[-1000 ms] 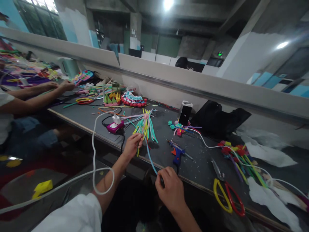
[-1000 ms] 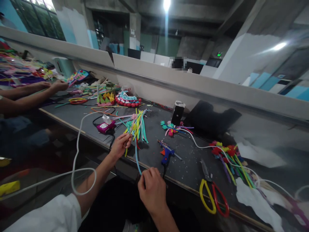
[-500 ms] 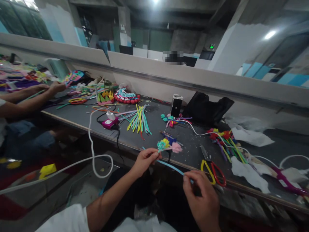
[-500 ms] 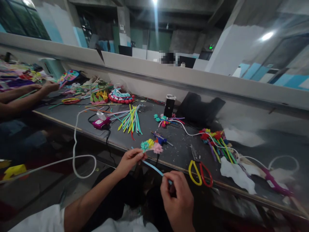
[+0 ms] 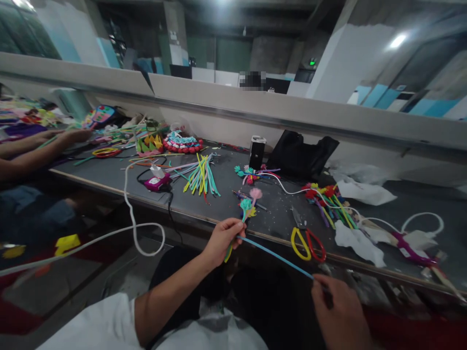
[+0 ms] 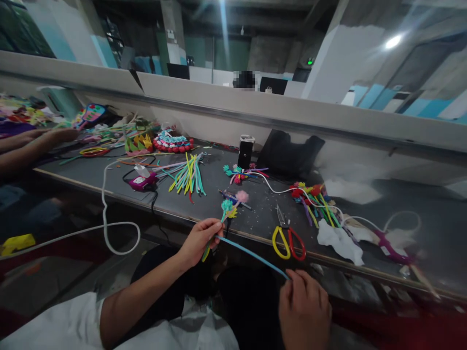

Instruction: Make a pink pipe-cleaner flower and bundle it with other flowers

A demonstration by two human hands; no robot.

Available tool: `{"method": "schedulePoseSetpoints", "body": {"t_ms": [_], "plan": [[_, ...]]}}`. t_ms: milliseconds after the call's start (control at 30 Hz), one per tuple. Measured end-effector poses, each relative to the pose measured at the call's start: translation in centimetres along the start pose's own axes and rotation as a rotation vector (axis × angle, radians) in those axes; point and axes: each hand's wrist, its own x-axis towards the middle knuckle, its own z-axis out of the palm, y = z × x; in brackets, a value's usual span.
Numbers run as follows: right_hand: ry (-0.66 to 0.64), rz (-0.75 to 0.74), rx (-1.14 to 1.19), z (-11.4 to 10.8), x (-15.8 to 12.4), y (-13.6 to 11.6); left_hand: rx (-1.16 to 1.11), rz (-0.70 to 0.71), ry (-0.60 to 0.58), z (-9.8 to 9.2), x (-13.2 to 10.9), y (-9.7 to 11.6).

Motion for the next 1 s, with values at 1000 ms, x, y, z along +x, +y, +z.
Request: {"method": "schedulePoseSetpoints", "body": {"t_ms": [1000], "plan": [[-0.145, -0.223, 0.201, 4.8, 1.9, -8.3, 0.380, 0.195, 0.018, 3.1, -0.9, -3.5]]}}
